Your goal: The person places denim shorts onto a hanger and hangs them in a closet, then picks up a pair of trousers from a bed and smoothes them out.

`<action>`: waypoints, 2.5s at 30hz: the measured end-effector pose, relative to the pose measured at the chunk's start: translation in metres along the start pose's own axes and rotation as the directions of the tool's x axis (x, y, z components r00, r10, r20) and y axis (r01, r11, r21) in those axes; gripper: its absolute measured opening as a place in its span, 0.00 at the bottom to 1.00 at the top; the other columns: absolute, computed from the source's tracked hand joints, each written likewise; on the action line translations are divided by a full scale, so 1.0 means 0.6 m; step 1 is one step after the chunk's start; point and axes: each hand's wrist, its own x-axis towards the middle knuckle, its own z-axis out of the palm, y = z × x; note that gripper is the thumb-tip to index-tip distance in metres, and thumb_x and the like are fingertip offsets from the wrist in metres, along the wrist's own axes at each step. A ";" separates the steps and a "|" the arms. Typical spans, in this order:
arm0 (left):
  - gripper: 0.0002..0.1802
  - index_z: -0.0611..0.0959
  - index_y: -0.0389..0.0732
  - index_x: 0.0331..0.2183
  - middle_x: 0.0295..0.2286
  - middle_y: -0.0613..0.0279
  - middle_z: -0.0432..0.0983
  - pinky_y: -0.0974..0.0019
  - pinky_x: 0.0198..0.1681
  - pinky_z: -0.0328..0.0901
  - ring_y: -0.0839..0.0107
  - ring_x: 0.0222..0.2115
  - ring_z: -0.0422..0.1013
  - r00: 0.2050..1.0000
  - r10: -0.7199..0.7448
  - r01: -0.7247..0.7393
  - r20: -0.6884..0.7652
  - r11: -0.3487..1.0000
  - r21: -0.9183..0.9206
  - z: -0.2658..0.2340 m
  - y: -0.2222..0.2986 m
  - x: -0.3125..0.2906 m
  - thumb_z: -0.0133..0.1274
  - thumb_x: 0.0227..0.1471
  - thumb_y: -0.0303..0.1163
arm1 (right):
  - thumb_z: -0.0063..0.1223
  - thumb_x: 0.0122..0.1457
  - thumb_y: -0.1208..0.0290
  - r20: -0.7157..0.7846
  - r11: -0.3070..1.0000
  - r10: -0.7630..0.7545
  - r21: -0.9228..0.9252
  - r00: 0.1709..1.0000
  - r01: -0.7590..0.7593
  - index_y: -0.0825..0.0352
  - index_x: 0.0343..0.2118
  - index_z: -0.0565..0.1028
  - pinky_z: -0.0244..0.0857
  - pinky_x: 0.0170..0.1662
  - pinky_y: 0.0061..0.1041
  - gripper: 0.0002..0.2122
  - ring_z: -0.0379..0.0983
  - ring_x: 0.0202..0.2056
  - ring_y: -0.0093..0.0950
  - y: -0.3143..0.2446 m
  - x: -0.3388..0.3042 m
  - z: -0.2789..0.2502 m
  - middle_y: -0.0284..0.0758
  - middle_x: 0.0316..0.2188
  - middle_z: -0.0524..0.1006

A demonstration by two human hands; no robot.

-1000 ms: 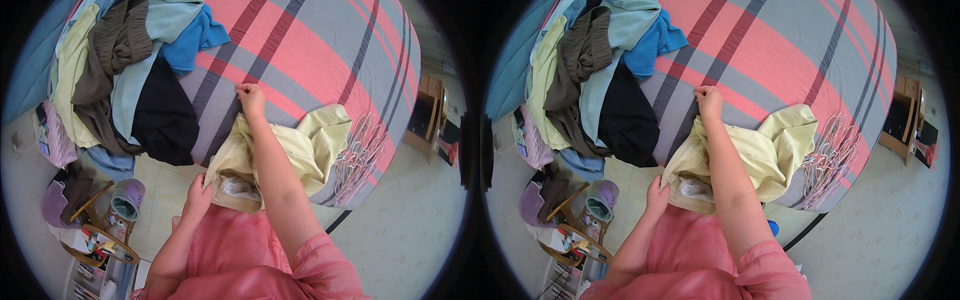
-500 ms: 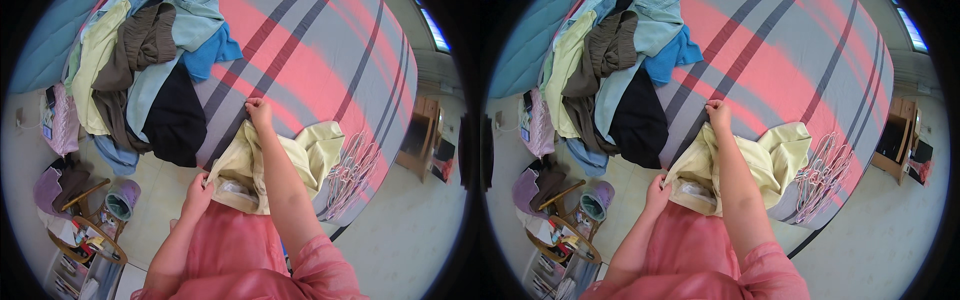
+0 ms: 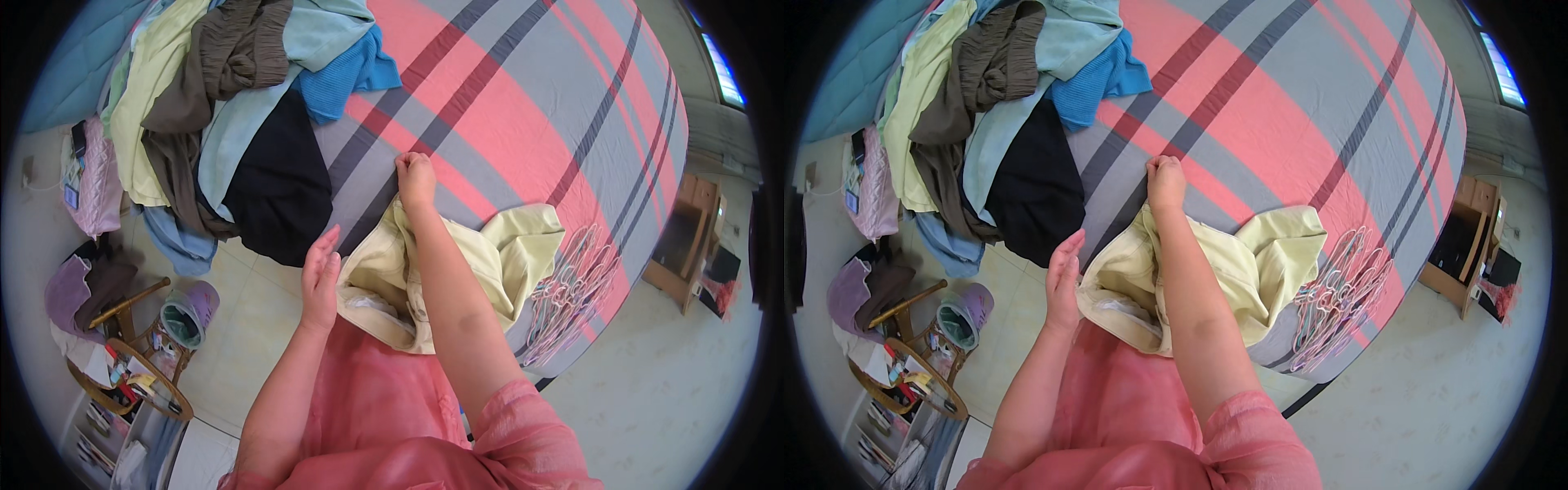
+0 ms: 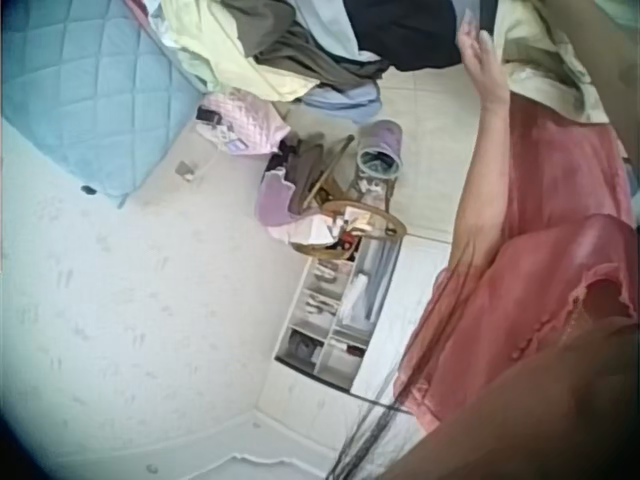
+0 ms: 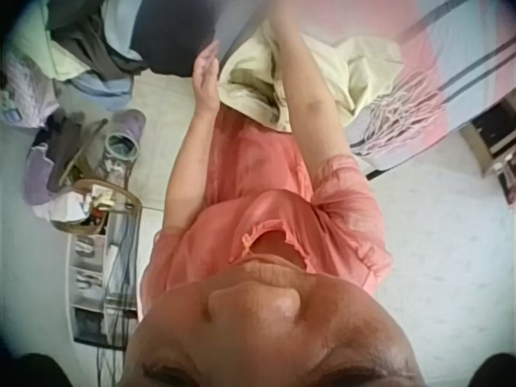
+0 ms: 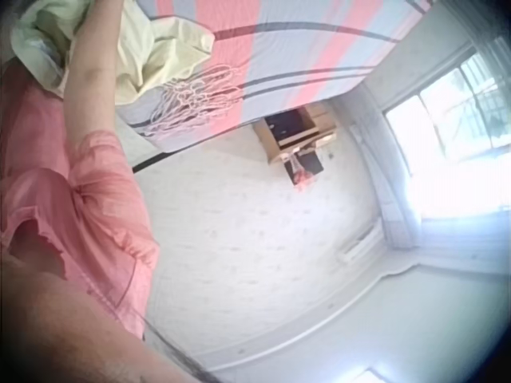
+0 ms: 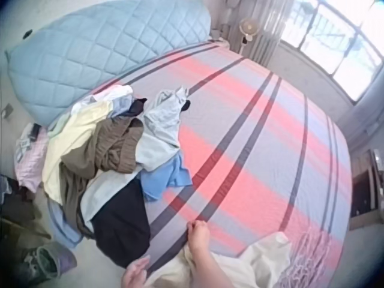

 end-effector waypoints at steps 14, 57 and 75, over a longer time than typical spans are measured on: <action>0.25 0.66 0.33 0.49 0.51 0.52 0.61 0.62 0.59 0.45 0.62 0.54 0.55 0.994 -0.058 -0.018 -0.097 0.769 -0.638 -0.037 0.073 -0.066 0.35 0.58 0.42 | 0.51 0.55 0.72 0.838 0.087 -0.148 0.540 0.525 -0.837 0.66 0.27 0.71 0.58 0.23 0.13 0.04 0.62 0.20 0.15 -0.164 -0.080 -0.163 0.25 0.20 0.69; 0.23 0.64 0.37 0.49 0.50 0.58 0.64 0.60 0.57 0.44 0.64 0.53 0.56 0.468 -0.633 -0.835 -0.617 -0.087 -0.544 -1.110 -0.077 -0.732 0.38 0.56 0.42 | 0.53 0.49 0.64 0.825 0.660 -0.563 0.415 0.046 0.626 0.61 0.31 0.78 0.65 0.36 0.32 0.09 0.73 0.30 0.33 -1.043 -1.146 0.504 0.37 0.26 0.77; 0.15 0.73 0.43 0.42 0.46 0.64 0.68 0.59 0.50 0.58 0.67 0.47 0.64 0.958 -0.286 0.134 -0.010 0.479 -0.868 -0.742 0.146 -0.409 0.41 0.55 0.38 | 0.52 0.48 0.65 0.535 0.976 -0.198 0.029 0.821 0.217 0.64 0.44 0.70 0.60 0.49 0.32 0.18 0.65 0.47 0.39 -0.612 -0.724 0.032 0.42 0.44 0.69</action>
